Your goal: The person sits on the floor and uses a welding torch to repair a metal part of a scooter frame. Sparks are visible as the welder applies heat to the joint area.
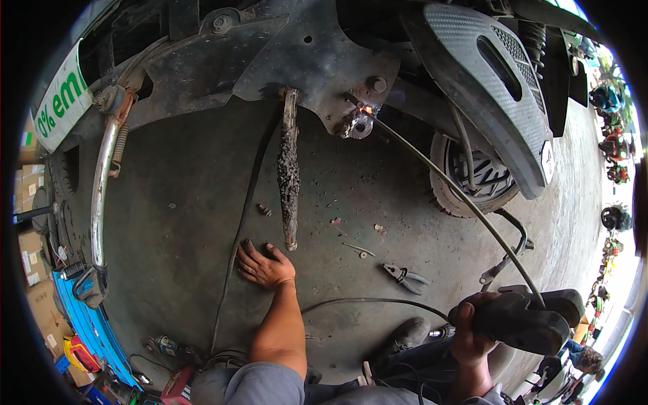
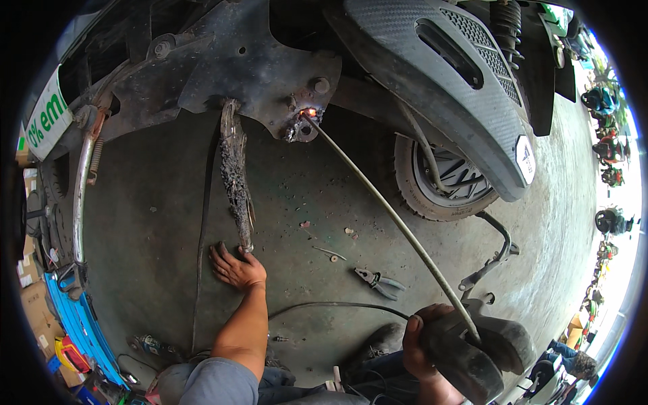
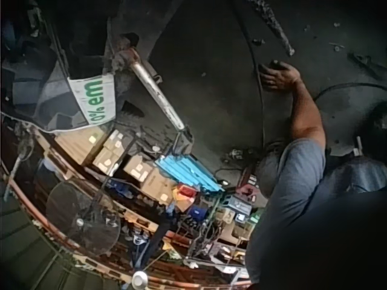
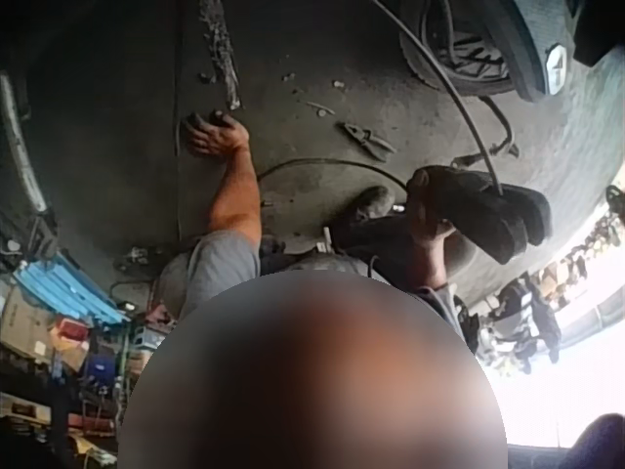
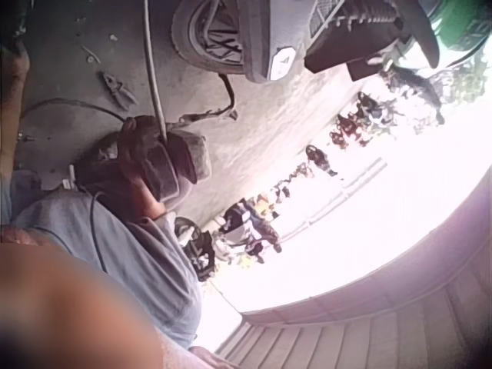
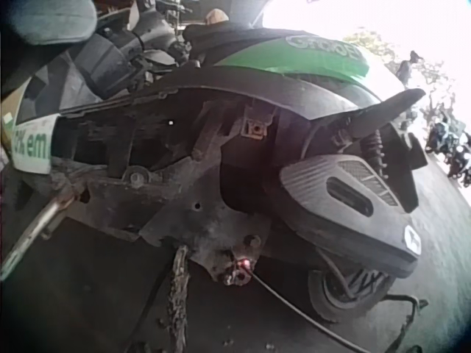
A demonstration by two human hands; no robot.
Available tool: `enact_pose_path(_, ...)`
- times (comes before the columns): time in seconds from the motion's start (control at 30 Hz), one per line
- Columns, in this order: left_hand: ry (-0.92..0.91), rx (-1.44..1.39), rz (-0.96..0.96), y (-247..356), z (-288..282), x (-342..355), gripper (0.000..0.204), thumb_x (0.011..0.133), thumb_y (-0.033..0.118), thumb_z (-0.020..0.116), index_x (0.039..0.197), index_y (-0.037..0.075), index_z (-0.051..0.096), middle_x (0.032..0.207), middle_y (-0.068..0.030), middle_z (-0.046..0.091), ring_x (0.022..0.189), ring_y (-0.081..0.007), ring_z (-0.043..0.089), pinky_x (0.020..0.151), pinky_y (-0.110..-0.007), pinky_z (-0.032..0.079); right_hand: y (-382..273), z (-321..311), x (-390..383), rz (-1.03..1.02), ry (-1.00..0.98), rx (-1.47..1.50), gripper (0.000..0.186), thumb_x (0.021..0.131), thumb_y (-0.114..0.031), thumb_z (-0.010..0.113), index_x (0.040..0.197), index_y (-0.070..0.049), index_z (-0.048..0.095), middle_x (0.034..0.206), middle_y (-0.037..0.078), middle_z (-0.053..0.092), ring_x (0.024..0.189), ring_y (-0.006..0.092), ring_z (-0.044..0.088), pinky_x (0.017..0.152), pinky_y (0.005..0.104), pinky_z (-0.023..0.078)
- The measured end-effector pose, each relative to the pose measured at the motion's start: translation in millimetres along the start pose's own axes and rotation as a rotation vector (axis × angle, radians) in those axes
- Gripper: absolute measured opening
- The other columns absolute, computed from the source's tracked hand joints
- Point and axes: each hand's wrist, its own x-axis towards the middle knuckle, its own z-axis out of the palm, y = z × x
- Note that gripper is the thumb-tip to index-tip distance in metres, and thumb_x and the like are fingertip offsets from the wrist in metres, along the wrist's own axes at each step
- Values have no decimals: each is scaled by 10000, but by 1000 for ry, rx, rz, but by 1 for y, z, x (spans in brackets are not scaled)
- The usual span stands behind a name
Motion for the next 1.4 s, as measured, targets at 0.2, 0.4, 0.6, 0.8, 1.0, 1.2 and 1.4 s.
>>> enact_pose_path(0.2, 21, -20, -3, -2, 2, 0, 576, 936, 399, 481, 1429, 108, 418, 1532, -152, 347, 1438, -347, 294, 1154, -556, 214, -2, -1, -6, 30, -110, -188, 355, 942, 54, 586, 1263, 5, 443, 1065, 85, 569, 947, 161, 562, 848, 314, 459)
enact_pose_path(0.4, 24, -32, 6, -1, 2, 0, 576, 935, 396, 483, 1432, 113, 415, 1528, -156, 350, 1432, -346, 301, 1156, -554, 213, 13, -2, -16, -8, -101, -396, 431, 946, 63, 588, 1336, -32, 433, 1119, 77, 581, 942, 130, 564, 699, 257, 493)
enact_pose_path(0.6, 11, -20, -3, -1, 1, 0, 582, 930, 391, 487, 1434, 109, 412, 1531, -158, 343, 1437, -340, 293, 1166, -543, 197, 21, -4, -17, 25, -104, -155, 469, 937, 70, 602, 1357, -50, 431, 1136, 72, 590, 919, 123, 576, 666, 248, 496)
enact_pose_path(0.8, 11, -18, 3, -2, 2, 0, 585, 923, 386, 496, 1430, 107, 417, 1533, -159, 343, 1436, -341, 296, 1167, -543, 197, 10, 0, -7, -89, -50, -323, 457, 935, 83, 590, 1344, -37, 426, 1078, 78, 586, 827, 113, 567, 627, 237, 473)
enact_pose_path(1.0, 25, -34, 3, -1, 1, 0, 581, 921, 387, 499, 1425, 106, 425, 1529, -160, 351, 1431, -344, 304, 1161, -548, 206, 13, -1, -11, 20, -74, -219, 407, 933, 97, 568, 1296, -30, 436, 995, 67, 565, 726, 99, 537, 574, 236, 452)
enact_pose_path(1.2, 23, -26, 5, -1, 3, 0, 584, 922, 389, 498, 1427, 108, 420, 1529, -160, 350, 1427, -344, 304, 1159, -548, 209, -4, 9, -2, 313, 151, 542, 296, 951, -105, 628, 1189, -26, 471, 759, 31, 514, 558, 113, 495, 485, 273, 441)
enact_pose_path(1.4, 31, -20, 7, -3, 4, -1, 582, 924, 386, 494, 1427, 104, 416, 1530, -159, 346, 1429, -341, 302, 1158, -554, 209, -8, 1, 27, 728, 220, 934, 255, 949, -189, 652, 970, -13, 468, 647, 63, 501, 494, 154, 489, 474, 299, 463)
